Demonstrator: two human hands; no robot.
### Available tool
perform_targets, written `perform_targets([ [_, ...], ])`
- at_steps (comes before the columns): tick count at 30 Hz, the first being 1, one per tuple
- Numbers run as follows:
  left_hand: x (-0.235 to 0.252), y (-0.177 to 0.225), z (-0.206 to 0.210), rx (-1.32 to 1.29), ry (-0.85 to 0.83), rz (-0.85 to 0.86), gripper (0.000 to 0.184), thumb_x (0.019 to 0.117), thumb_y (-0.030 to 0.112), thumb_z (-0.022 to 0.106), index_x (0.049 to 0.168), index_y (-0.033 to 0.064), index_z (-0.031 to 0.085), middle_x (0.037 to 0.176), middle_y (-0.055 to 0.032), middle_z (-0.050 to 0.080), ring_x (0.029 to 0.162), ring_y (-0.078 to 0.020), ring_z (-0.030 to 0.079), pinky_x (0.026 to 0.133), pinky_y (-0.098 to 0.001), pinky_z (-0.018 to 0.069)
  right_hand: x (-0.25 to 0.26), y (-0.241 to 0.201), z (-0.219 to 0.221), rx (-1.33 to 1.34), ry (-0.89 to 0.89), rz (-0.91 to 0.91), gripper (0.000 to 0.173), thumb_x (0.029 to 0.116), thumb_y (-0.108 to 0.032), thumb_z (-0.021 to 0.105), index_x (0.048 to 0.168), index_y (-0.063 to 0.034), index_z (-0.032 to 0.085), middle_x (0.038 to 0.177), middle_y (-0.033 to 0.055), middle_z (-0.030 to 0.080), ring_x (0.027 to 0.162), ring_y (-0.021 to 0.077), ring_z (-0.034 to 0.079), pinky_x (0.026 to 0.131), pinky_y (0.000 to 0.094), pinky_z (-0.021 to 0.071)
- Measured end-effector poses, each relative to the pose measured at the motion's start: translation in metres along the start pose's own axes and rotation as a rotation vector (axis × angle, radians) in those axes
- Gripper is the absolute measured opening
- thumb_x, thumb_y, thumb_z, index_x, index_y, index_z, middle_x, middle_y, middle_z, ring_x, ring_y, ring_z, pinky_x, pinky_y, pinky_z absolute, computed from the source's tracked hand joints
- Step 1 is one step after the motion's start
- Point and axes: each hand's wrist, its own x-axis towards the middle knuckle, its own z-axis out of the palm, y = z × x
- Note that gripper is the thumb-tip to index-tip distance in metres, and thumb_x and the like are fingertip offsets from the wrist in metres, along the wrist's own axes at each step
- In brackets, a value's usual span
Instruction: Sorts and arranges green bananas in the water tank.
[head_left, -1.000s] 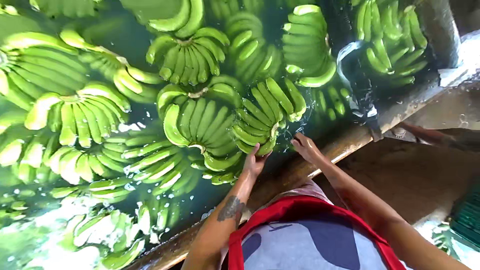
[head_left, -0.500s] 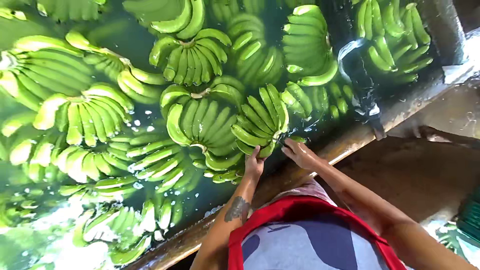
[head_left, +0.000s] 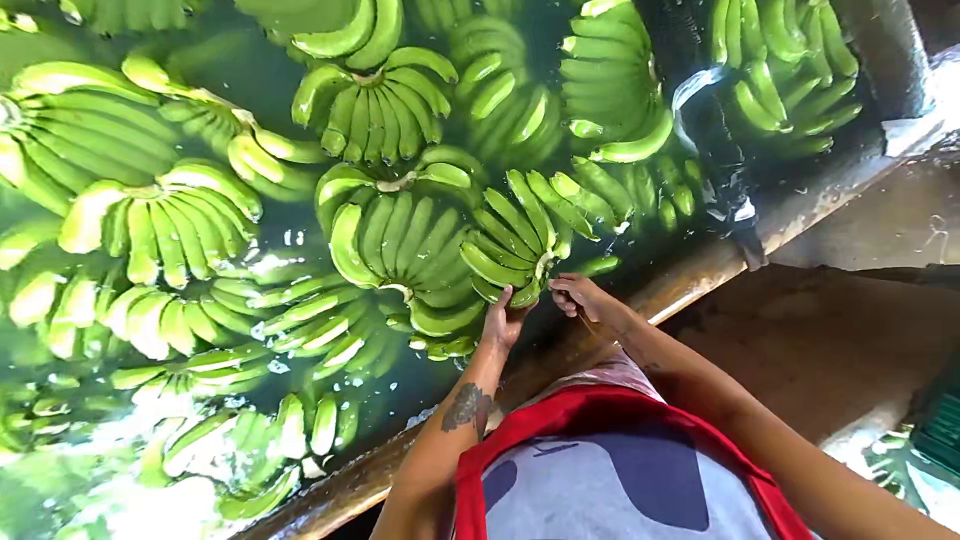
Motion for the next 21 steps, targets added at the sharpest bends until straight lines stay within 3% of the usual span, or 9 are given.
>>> perform_targets([
  [4,0.002,-0.001,-0.005,0.002,-0.010,0.013,0.041,0.1097,0.020,0.045,0.146,0.0024,0.038,0.128,-0.0222,0.061,0.109,-0.0331,0.067,0.091,-0.0481,0.0589,0.008,-0.008,0.011,0.079,0.030,0.008,0.019,0.1110,-0.024,0.044,0.107,-0.0074,0.053,0.063,-0.0025,0.047,0.043,0.0050,0.042,0.039,0.0184,0.0389],
  [7,0.004,-0.012,-0.003,-0.008,0.062,0.099,0.043,0.1071,0.013,0.051,0.147,0.0023,0.037,0.125,-0.0227,0.062,0.104,-0.0330,0.068,0.086,-0.0499,0.0604,-0.004,0.003,0.017,-0.168,0.111,-0.122,0.022,0.1112,-0.023,0.044,0.111,-0.0030,0.054,0.064,-0.0019,0.046,0.044,0.0056,0.040,0.041,0.0205,0.0372],
  [11,0.016,-0.002,-0.008,0.073,0.057,0.106,0.049,0.1031,0.010,0.058,0.147,0.0059,0.037,0.123,-0.0196,0.063,0.101,-0.0300,0.069,0.083,-0.0484,0.0603,-0.081,-0.014,0.019,-0.519,0.085,-0.300,0.029,0.1098,-0.022,0.042,0.118,0.0012,0.057,0.071,0.0002,0.048,0.055,0.0084,0.045,0.052,0.0258,0.0419],
  [13,0.014,0.006,-0.012,0.086,-0.011,0.017,0.045,0.1063,0.013,0.052,0.147,0.0053,0.036,0.123,-0.0207,0.063,0.103,-0.0320,0.069,0.085,-0.0497,0.0606,-0.089,-0.014,0.006,-0.589,0.053,-0.180,0.030,0.1119,-0.027,0.040,0.119,-0.0010,0.053,0.073,0.0020,0.050,0.053,0.0097,0.047,0.051,0.0265,0.0437],
  [16,0.004,0.014,-0.001,0.076,-0.063,-0.052,0.038,0.1103,0.018,0.042,0.145,0.0028,0.037,0.122,-0.0204,0.063,0.104,-0.0309,0.068,0.087,-0.0473,0.0598,-0.058,-0.003,-0.008,-0.597,-0.026,0.057,0.032,0.1135,-0.030,0.037,0.121,-0.0015,0.051,0.073,0.0032,0.050,0.051,0.0112,0.049,0.050,0.0271,0.0471],
  [21,0.007,0.009,-0.008,0.059,-0.081,-0.056,0.038,0.1107,0.018,0.041,0.145,0.0023,0.037,0.123,-0.0215,0.062,0.104,-0.0323,0.068,0.088,-0.0480,0.0599,-0.032,0.001,0.002,-0.353,-0.141,0.176,0.027,0.1130,-0.031,0.038,0.113,-0.0076,0.051,0.067,-0.0025,0.046,0.046,0.0054,0.043,0.043,0.0197,0.0416],
])
